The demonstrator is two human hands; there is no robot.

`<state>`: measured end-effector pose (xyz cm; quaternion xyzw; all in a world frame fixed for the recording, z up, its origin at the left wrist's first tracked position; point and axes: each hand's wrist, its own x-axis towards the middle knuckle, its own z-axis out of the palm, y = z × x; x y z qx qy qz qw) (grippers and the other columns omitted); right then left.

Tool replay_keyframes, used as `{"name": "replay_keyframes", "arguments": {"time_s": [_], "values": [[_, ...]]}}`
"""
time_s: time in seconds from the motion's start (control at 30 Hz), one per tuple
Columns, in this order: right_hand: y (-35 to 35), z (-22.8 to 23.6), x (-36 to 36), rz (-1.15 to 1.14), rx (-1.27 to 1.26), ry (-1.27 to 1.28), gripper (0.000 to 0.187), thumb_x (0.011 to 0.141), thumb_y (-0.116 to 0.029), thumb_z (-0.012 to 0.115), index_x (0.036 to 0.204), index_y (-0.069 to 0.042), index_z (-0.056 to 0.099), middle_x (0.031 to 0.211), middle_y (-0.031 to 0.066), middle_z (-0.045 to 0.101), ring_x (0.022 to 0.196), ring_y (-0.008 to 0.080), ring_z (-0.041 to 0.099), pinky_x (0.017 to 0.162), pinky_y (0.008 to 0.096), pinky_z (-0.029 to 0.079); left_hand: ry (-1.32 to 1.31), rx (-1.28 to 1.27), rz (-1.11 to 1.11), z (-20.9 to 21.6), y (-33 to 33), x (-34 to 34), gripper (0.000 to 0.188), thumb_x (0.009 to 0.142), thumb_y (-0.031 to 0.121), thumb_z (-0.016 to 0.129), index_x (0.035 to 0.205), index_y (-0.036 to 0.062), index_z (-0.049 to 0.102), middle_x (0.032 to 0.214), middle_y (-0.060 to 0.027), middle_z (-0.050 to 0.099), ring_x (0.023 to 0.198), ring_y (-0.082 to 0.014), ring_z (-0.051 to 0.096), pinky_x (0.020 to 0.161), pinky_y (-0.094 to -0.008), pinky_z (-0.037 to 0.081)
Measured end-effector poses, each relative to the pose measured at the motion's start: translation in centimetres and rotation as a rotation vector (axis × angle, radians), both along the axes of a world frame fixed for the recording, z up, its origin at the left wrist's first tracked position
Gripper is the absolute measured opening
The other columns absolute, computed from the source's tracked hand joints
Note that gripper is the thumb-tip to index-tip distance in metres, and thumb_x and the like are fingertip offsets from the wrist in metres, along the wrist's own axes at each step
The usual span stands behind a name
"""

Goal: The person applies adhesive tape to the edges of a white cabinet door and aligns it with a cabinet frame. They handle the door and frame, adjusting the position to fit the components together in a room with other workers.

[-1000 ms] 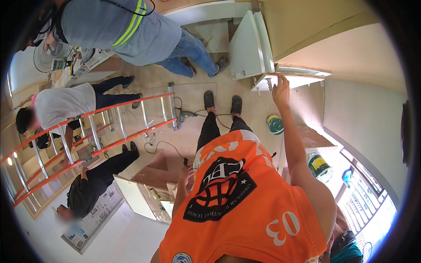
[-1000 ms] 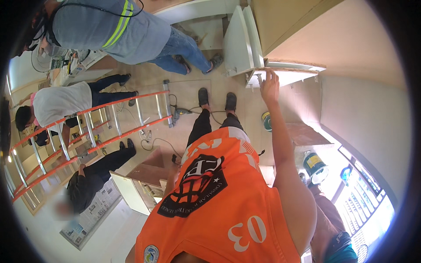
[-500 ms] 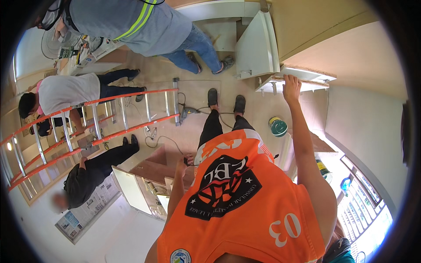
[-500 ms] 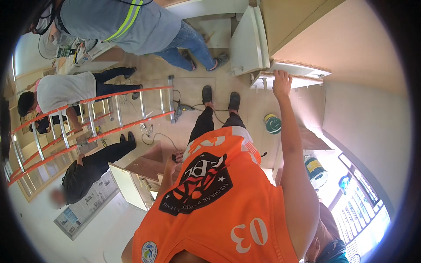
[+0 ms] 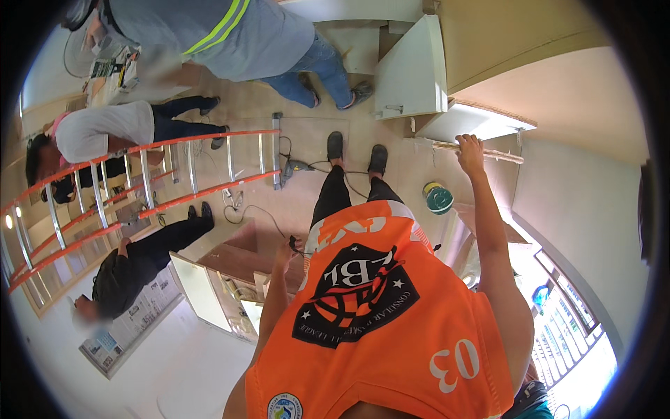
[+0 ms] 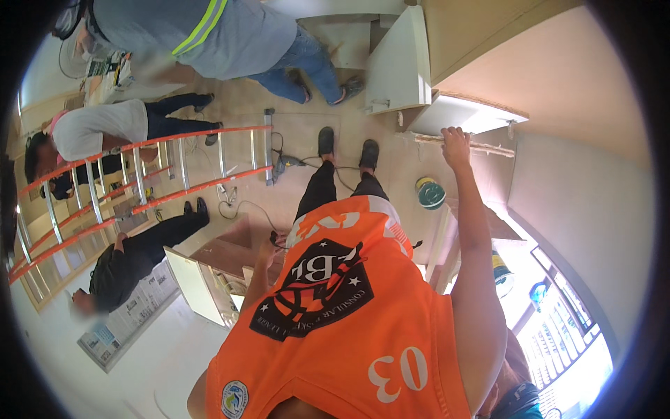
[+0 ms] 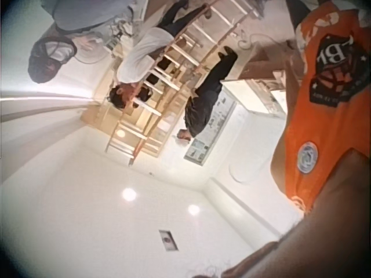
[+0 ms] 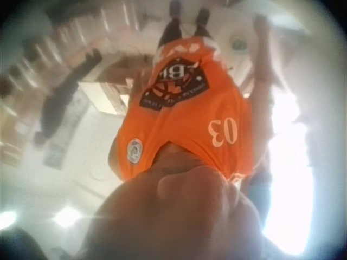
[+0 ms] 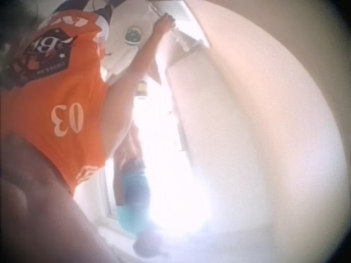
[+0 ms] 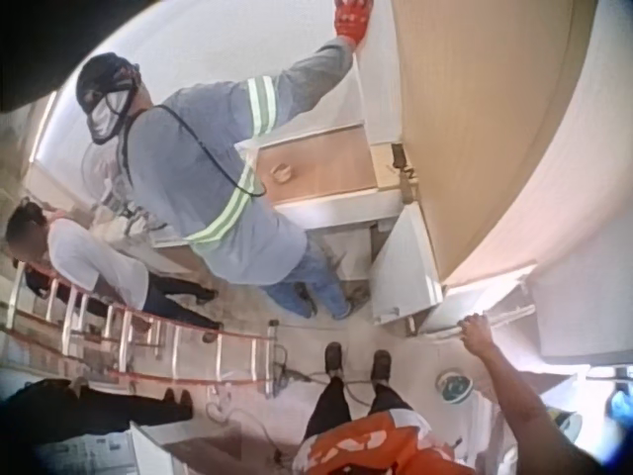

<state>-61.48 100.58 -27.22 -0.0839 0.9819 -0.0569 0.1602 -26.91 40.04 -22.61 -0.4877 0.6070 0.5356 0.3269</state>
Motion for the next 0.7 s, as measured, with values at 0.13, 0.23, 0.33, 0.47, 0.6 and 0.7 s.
{"name": "replay_keyframes", "arguments": {"time_s": [0.13,0.23,0.33,0.47,0.6,0.7], "values": [[5.0,-4.2,0.8,0.137,0.084,-0.183,0.041,0.088,-0.008,0.058,0.127,-0.013,0.068,0.100,0.0189,0.072,0.093,0.0386,0.070,0.087,0.0511,0.054,0.153,0.150,0.045,-1.2,-0.9,1.1,0.034,0.104,0.026,0.046,0.126,0.0094,0.065,0.113,-0.0033,0.071,0.095,-0.0149,0.068,0.080,-0.0305,0.053],[4.6,-4.7,1.4,0.074,-0.047,-0.416,0.063,0.093,-0.016,0.059,0.154,-0.019,0.044,0.114,0.0223,0.071,0.105,0.0389,0.068,0.101,0.0550,0.046,0.239,0.128,0.092,-2.8,-1.5,4.6,0.030,0.100,0.014,0.051,0.125,0.0043,0.064,0.100,-0.0046,0.070,0.086,-0.0151,0.067,0.071,-0.0284,0.054],[7.6,-10.7,2.6,0.288,0.001,-0.177,0.041,0.091,-0.016,0.054,0.128,-0.004,0.065,0.118,0.0237,0.070,0.109,0.0427,0.067,0.111,0.0563,0.040,0.268,0.184,0.233,-4.2,-1.6,5.2,0.033,0.097,0.011,0.051,0.127,0.0046,0.064,0.104,-0.0060,0.072,0.087,-0.0177,0.069,0.070,-0.0307,0.057],[8.6,-11.3,1.2,0.379,0.042,-0.353,0.037,0.085,-0.006,0.050,0.116,0.002,0.067,0.114,0.0280,0.069,0.110,0.0473,0.063,0.101,0.0552,0.047,0.252,0.029,0.102,-8.0,1.0,6.9,0.038,0.096,0.012,0.050,0.131,0.0088,0.064,0.114,-0.0086,0.073,0.090,-0.0216,0.072,0.070,-0.0355,0.059],[5.9,-4.8,0.1,0.389,0.126,-0.371,0.030,0.074,-0.006,0.057,0.097,0.004,0.073,0.097,0.0292,0.072,0.095,0.0486,0.068,0.092,0.0556,0.054,0.152,-0.002,0.124,-6.5,2.7,5.1,0.040,0.093,0.014,0.054,0.132,0.0111,0.065,0.118,-0.0109,0.073,0.093,-0.0239,0.074,0.071,-0.0388,0.059],[3.2,1.2,0.6,0.360,0.012,-0.369,0.026,0.068,-0.009,0.061,0.084,0.009,0.071,0.086,0.0306,0.071,0.084,0.0496,0.069,0.086,0.0530,0.057,0.273,-0.093,0.096,-5.8,1.8,2.9,0.035,0.093,0.019,0.059,0.124,0.0090,0.069,0.114,-0.0100,0.073,0.094,-0.0230,0.074,0.071,-0.0374,0.059]]}}
